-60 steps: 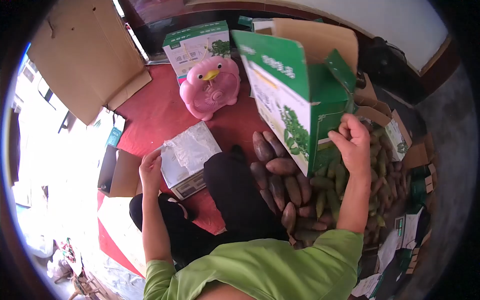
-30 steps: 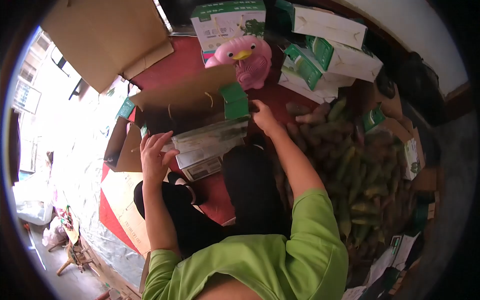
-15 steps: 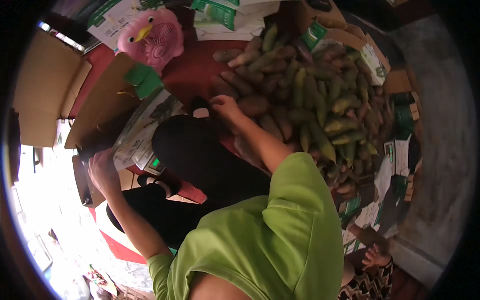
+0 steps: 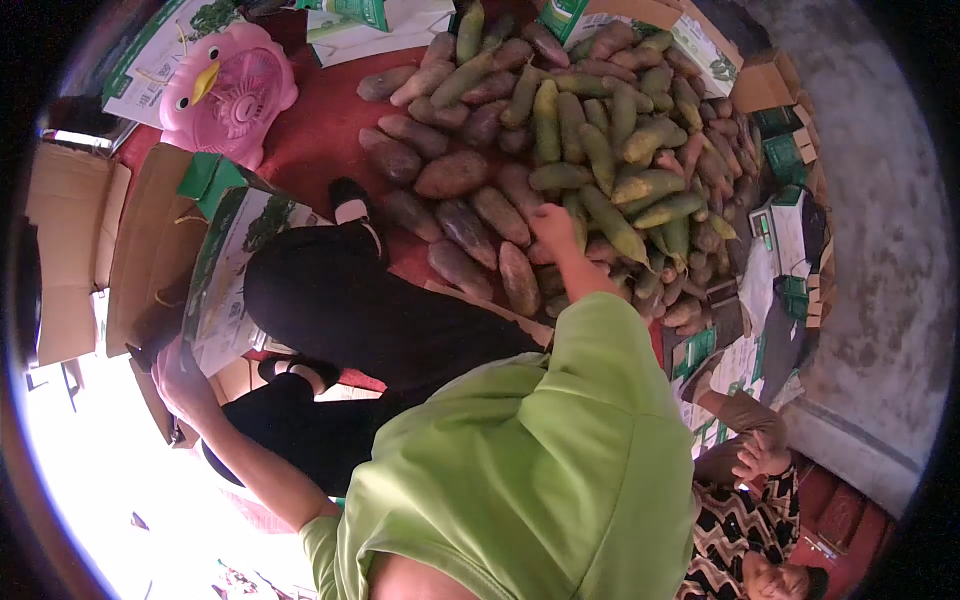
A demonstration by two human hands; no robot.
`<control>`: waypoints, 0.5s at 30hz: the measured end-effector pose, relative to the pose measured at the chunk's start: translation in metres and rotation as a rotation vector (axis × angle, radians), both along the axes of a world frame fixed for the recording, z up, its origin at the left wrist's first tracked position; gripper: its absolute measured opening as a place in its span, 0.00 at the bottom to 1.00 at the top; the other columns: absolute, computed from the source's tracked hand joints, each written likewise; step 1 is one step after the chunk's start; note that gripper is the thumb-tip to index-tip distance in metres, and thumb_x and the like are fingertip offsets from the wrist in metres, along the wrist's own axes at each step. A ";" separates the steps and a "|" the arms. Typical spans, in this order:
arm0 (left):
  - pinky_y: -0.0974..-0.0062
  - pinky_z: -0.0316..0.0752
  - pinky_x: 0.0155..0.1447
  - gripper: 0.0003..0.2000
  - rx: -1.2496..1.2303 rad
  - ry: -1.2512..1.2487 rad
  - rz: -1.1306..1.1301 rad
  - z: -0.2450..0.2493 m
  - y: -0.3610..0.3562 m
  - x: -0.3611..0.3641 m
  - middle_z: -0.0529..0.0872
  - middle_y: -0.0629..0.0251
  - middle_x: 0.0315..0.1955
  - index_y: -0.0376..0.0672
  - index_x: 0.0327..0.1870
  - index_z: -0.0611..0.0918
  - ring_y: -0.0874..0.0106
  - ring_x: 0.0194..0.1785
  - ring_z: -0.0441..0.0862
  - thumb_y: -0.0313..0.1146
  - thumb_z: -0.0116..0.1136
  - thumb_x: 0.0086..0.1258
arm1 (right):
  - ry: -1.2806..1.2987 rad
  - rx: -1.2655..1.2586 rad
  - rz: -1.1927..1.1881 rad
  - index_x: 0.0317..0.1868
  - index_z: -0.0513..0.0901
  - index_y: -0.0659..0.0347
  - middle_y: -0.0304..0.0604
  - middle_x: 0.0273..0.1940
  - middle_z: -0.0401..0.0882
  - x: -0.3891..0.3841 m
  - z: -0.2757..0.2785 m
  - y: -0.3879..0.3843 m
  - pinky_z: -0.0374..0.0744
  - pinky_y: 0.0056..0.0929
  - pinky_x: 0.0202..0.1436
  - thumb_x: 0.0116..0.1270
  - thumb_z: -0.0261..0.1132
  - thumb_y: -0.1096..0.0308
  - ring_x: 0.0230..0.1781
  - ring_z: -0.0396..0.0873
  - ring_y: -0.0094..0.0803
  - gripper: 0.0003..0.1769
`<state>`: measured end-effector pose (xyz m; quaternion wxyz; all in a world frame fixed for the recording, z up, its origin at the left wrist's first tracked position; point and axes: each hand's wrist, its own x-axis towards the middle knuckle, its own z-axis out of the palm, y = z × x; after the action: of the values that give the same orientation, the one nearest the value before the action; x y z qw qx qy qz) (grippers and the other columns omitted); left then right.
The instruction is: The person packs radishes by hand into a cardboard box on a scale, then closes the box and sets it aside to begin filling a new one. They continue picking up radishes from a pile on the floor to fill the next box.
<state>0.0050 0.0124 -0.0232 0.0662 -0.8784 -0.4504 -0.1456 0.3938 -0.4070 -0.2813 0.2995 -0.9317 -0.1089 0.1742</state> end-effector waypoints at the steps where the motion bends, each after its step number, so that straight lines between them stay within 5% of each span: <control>1: 0.67 0.73 0.48 0.08 -0.004 0.000 0.006 0.000 0.000 -0.001 0.85 0.71 0.37 0.48 0.40 0.86 0.66 0.41 0.78 0.29 0.59 0.60 | -0.001 0.023 -0.101 0.37 0.84 0.62 0.51 0.33 0.82 0.009 -0.012 -0.019 0.78 0.35 0.42 0.51 0.65 0.67 0.37 0.81 0.43 0.13; 3: 0.67 0.73 0.48 0.08 0.005 0.006 0.000 -0.002 0.000 -0.002 0.85 0.70 0.37 0.47 0.40 0.85 0.65 0.41 0.78 0.28 0.59 0.61 | 0.112 -0.047 -0.314 0.37 0.85 0.62 0.50 0.34 0.83 0.026 -0.025 -0.050 0.78 0.34 0.42 0.52 0.65 0.65 0.38 0.82 0.40 0.13; 7: 0.66 0.73 0.47 0.08 0.011 0.004 -0.010 -0.003 -0.003 -0.001 0.84 0.67 0.36 0.46 0.40 0.85 0.65 0.41 0.78 0.28 0.58 0.61 | -0.016 -0.271 -0.365 0.35 0.85 0.62 0.49 0.32 0.84 0.022 -0.004 -0.077 0.78 0.36 0.41 0.52 0.65 0.64 0.37 0.83 0.41 0.12; 10: 0.66 0.73 0.47 0.08 0.028 -0.002 -0.019 -0.005 -0.002 -0.003 0.84 0.67 0.36 0.46 0.41 0.85 0.65 0.41 0.78 0.27 0.58 0.62 | -0.125 -0.395 -0.290 0.34 0.85 0.61 0.49 0.33 0.84 0.023 -0.034 -0.116 0.78 0.39 0.42 0.53 0.64 0.60 0.38 0.82 0.44 0.13; 12: 0.66 0.73 0.47 0.08 0.018 -0.015 -0.020 -0.006 -0.001 -0.003 0.84 0.67 0.36 0.46 0.40 0.85 0.65 0.41 0.79 0.27 0.58 0.61 | -0.025 -0.689 0.091 0.33 0.86 0.60 0.50 0.36 0.83 0.032 -0.071 -0.143 0.78 0.40 0.45 0.53 0.62 0.57 0.41 0.81 0.47 0.16; 15: 0.66 0.73 0.47 0.08 0.021 -0.022 -0.017 -0.006 -0.002 -0.001 0.84 0.68 0.36 0.46 0.40 0.85 0.65 0.40 0.79 0.27 0.59 0.61 | 0.058 -0.528 -0.178 0.33 0.86 0.60 0.52 0.38 0.83 0.021 -0.078 -0.145 0.78 0.39 0.48 0.52 0.61 0.54 0.44 0.80 0.48 0.18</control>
<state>0.0038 0.0100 -0.0294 0.0695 -0.8798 -0.4419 -0.1605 0.4152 -0.5522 -0.3597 0.0634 -0.9780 0.0314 0.1962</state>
